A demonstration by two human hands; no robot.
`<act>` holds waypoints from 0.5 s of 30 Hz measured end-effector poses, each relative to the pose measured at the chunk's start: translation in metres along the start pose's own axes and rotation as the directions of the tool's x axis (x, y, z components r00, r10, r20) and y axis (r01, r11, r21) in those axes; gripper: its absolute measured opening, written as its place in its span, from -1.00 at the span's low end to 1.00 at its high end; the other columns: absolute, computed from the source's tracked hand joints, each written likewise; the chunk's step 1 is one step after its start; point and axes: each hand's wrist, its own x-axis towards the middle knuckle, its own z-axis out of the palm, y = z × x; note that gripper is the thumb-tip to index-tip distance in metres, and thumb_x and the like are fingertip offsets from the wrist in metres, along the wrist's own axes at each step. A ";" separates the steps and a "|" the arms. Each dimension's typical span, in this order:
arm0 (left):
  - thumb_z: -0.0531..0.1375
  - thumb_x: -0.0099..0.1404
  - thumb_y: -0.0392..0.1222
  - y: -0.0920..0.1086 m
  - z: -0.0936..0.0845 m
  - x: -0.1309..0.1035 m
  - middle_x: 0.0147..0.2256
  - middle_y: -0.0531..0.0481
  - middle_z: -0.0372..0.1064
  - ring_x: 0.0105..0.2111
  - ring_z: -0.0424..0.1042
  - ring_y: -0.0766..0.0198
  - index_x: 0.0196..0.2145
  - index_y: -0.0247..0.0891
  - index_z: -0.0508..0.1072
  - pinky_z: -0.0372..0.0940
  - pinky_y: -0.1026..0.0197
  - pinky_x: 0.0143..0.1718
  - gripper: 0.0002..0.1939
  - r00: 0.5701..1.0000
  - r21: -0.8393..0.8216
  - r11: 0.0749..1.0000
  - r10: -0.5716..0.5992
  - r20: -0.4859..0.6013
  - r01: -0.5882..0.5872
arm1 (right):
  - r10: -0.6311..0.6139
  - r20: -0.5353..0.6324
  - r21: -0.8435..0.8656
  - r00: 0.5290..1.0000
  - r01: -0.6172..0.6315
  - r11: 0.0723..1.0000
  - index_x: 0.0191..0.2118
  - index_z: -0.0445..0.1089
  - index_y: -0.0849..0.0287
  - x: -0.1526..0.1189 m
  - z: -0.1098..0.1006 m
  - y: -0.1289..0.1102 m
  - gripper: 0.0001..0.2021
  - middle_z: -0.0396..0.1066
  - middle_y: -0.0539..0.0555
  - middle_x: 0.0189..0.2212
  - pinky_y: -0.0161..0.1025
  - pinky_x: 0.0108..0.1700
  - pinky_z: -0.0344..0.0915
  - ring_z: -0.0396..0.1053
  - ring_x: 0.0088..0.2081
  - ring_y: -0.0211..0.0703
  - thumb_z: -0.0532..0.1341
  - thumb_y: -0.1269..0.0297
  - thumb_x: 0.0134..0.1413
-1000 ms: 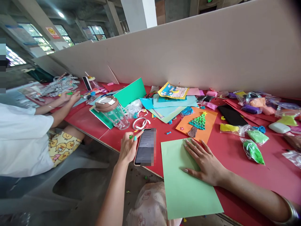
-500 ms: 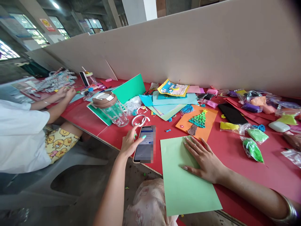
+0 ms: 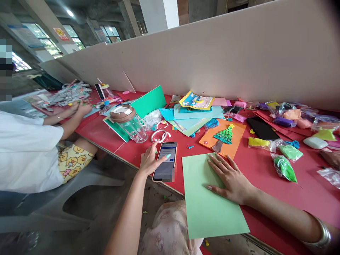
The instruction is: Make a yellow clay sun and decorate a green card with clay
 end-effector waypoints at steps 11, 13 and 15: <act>0.04 0.15 0.09 -0.013 0.004 0.005 -0.15 -0.11 0.32 -0.08 0.31 0.04 0.06 -0.17 0.23 0.15 -0.03 -0.03 -0.45 0.979 -0.305 0.952 -0.094 -0.180 0.036 | 0.018 0.016 0.012 1.000 -0.018 1.000 0.29 -0.08 0.24 0.000 -0.002 -0.001 -0.22 -0.05 0.22 0.25 0.20 0.23 -0.19 -0.15 0.28 0.15 -0.06 -0.22 0.10; 0.05 0.12 0.02 -0.020 0.006 0.004 -0.22 -0.07 0.30 -0.16 0.33 0.12 -0.02 -0.21 0.29 0.24 0.11 -0.14 -0.52 0.925 -0.441 0.897 -0.185 -0.333 0.021 | 0.019 0.011 0.013 1.000 -0.019 1.000 0.29 -0.08 0.23 0.000 -0.002 -0.001 -0.21 -0.04 0.23 0.25 0.19 0.23 -0.19 -0.15 0.28 0.14 -0.06 -0.22 0.09; 0.02 0.13 -0.04 -0.018 0.007 -0.003 -0.22 -0.07 0.27 -0.18 0.32 0.17 -0.08 -0.25 0.30 0.27 0.18 -0.21 -0.59 0.855 -0.468 0.884 -0.246 -0.457 0.004 | 0.023 0.010 0.012 1.000 -0.023 1.000 0.29 -0.06 0.23 0.000 -0.002 -0.001 -0.21 -0.03 0.22 0.25 0.19 0.23 -0.18 -0.14 0.27 0.15 -0.06 -0.23 0.09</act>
